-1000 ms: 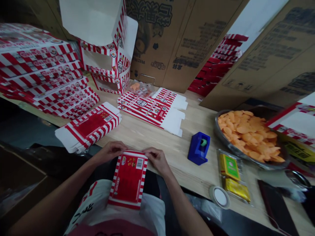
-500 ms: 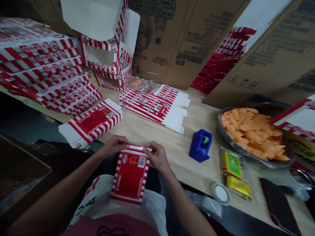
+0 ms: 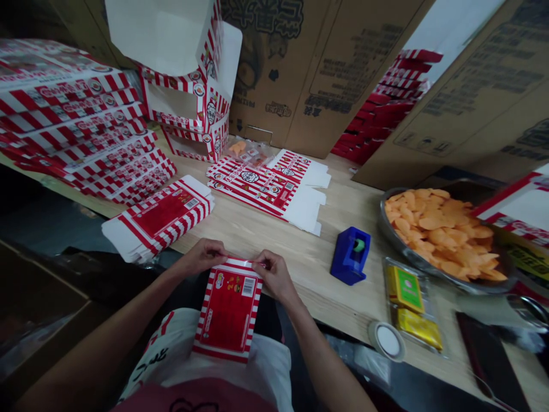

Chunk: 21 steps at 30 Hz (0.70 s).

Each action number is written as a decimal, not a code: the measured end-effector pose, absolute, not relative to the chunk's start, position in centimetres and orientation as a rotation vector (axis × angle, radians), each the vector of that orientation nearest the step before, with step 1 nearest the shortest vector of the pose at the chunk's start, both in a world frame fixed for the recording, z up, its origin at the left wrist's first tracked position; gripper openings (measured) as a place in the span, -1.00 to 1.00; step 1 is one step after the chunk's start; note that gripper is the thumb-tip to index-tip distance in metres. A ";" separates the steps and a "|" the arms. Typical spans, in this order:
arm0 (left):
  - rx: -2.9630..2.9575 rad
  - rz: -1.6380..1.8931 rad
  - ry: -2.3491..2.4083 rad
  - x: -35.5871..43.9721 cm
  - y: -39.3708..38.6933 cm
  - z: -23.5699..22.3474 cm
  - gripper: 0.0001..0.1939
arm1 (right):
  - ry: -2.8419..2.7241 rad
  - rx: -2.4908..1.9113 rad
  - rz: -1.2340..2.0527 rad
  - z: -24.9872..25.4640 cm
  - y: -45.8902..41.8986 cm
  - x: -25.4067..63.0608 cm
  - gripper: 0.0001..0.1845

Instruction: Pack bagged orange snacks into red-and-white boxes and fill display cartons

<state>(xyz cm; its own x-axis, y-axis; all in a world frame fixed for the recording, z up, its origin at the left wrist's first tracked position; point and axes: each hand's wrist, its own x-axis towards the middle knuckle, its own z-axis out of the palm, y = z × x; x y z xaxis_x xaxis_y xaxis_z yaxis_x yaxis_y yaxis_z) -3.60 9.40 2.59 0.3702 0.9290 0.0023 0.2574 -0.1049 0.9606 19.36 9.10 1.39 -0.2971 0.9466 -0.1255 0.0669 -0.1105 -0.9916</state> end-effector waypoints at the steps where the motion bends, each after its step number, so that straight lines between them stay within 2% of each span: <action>1: 1.603 0.811 1.087 -3.6 9.3 2.6 -0.85 | -1.424 -1.174 1.507 1.4 9.2 19.5 -0.75; 10: 1.613 0.791 1.138 -3.6 10.2 2.8 -0.77 | -1.657 -1.245 1.340 2.1 10.6 19.0 -0.74; 15: 1.516 0.898 1.125 -3.6 8.6 2.1 -0.80 | -1.393 -1.181 1.418 1.1 9.1 19.1 -0.75; 18: 1.324 0.978 1.092 -3.7 7.2 1.1 -0.74 | -1.226 -1.138 1.491 0.6 7.4 19.4 -0.76; 21: 1.132 1.076 1.069 -3.6 6.2 0.4 -0.74 | -1.227 -1.140 1.418 0.2 6.2 19.1 -0.80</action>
<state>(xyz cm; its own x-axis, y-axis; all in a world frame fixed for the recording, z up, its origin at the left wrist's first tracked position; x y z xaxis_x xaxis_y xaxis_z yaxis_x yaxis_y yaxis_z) -3.58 6.19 0.44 0.1547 0.9840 -0.0884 -0.0948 0.1038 0.9901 19.11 6.22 0.18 -0.1565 0.9846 -0.0776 -0.0645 -0.0886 -0.9940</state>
